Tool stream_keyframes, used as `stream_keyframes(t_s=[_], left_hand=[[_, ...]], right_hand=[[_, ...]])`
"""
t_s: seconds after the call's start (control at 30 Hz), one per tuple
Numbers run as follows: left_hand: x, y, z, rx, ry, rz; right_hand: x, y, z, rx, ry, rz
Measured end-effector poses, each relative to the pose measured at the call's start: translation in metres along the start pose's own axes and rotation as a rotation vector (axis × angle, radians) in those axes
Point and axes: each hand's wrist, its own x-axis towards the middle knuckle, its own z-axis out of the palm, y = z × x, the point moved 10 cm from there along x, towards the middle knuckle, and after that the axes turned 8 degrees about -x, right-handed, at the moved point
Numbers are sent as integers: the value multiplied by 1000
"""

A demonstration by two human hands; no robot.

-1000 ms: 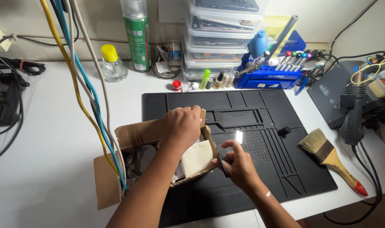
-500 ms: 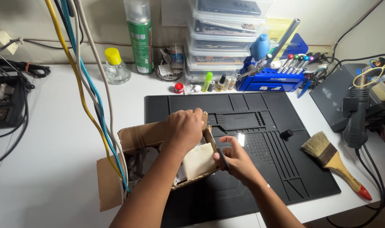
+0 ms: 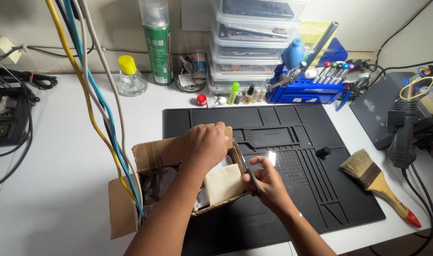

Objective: Cutting pieces of cardboard from a box with scissors and carrying items through the house.

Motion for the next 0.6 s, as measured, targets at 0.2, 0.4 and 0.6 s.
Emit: stream_keyframes(t_s=[0.2, 0.4, 0.6], left_hand=[[0, -2, 0, -43, 1, 20], [-5, 14, 3, -164, -110, 51], [0, 62, 47, -189, -309, 206]], right_hand=[[-10, -43, -23, 68, 85, 159], [-39, -24, -78, -588, -13, 196], [-62, -68, -75, -979, -120, 8]])
